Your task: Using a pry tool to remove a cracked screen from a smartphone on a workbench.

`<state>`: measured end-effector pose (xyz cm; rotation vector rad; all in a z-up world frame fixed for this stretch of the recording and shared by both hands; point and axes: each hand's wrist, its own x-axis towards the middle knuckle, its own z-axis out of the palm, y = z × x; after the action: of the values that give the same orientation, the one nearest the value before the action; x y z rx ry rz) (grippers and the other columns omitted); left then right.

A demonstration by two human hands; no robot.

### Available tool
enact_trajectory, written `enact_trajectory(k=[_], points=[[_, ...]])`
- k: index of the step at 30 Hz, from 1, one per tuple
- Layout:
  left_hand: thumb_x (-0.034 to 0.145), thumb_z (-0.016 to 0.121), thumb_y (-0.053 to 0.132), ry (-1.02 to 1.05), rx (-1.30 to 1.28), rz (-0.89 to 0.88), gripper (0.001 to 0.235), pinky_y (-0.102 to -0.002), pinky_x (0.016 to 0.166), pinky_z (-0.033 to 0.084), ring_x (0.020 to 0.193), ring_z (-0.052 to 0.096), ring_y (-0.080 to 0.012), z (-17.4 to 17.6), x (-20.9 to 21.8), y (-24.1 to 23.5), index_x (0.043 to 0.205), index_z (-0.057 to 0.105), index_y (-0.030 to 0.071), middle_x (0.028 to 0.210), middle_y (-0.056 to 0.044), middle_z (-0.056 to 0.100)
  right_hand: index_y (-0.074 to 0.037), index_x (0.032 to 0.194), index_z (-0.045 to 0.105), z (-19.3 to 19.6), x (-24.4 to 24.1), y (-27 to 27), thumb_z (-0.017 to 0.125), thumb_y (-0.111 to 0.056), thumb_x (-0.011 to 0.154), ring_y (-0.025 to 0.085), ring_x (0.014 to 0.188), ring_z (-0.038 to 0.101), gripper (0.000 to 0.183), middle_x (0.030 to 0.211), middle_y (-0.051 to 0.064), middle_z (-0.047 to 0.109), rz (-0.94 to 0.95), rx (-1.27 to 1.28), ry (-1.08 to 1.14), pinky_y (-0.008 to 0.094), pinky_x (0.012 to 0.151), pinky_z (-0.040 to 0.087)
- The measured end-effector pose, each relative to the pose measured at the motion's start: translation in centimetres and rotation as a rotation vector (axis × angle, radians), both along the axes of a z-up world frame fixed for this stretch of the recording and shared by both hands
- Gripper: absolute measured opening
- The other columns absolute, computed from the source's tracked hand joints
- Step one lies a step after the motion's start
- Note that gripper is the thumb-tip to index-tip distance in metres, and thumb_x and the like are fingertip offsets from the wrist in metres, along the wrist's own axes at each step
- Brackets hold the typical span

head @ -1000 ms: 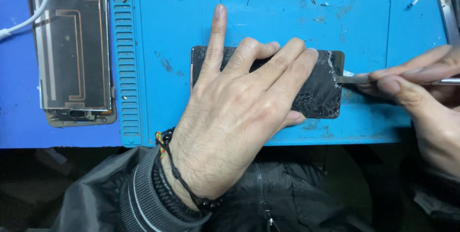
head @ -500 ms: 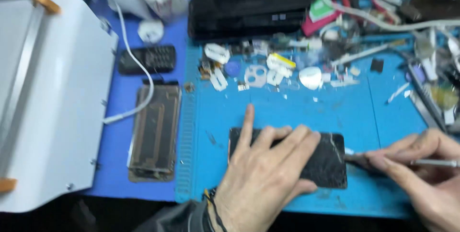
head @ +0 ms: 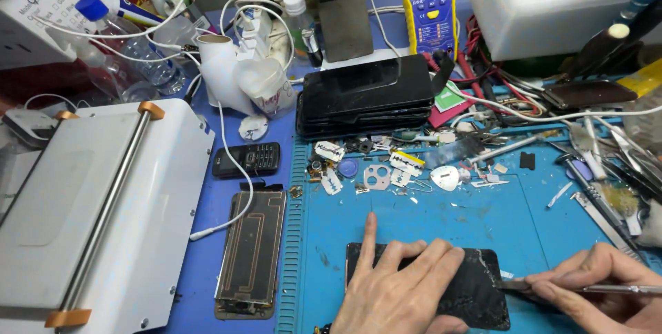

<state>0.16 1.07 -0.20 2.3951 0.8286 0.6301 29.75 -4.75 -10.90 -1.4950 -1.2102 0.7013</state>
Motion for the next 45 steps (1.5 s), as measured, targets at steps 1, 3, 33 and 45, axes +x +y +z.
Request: enact_trajectory(k=[1,3,33,45], points=[[0.091,0.050,0.046,-0.001,0.003,-0.001,0.068,-0.084,0.107,-0.011,0.118,0.051,-0.0373,-0.2,0.1,0.0,0.137,0.051,-0.003,0.133,-0.017,0.057,0.000,0.064,0.057,-0.2,0.2,0.0,0.082,0.009,0.063,0.023,0.057,0.087,0.027,0.066,0.022,0.085,-0.001,0.003,-0.001,0.032,0.057,0.074],[0.099,0.020,0.059,-0.025,0.059,0.020,0.079,-0.085,0.106,-0.010,0.115,0.051,-0.0372,-0.5,0.2,0.0,0.136,0.052,-0.003,0.133,-0.016,0.057,0.000,0.069,0.056,-0.7,0.5,0.2,0.082,0.009,0.064,0.024,0.058,0.089,0.028,0.060,0.021,0.082,-0.003,0.021,-0.016,0.032,0.058,0.077],[0.089,0.056,0.043,-0.008,0.011,-0.008,0.066,-0.085,0.105,-0.012,0.118,0.051,-0.0387,-0.6,0.0,0.1,0.136,0.051,-0.003,0.133,-0.017,0.058,0.001,0.063,0.059,1.2,-0.4,0.2,0.083,0.008,0.062,0.021,0.055,0.086,0.025,0.065,0.020,0.083,0.003,0.041,-0.062,0.029,0.056,0.074],[0.094,0.048,0.048,0.005,0.037,0.010,0.065,-0.083,0.108,-0.010,0.114,0.052,-0.0368,-0.4,0.1,0.0,0.136,0.051,-0.002,0.135,-0.014,0.056,0.003,0.070,0.058,3.0,-1.5,-0.1,0.080,0.013,0.066,0.025,0.058,0.089,0.025,0.069,0.021,0.086,-0.047,-0.040,-0.073,0.031,0.055,0.074]])
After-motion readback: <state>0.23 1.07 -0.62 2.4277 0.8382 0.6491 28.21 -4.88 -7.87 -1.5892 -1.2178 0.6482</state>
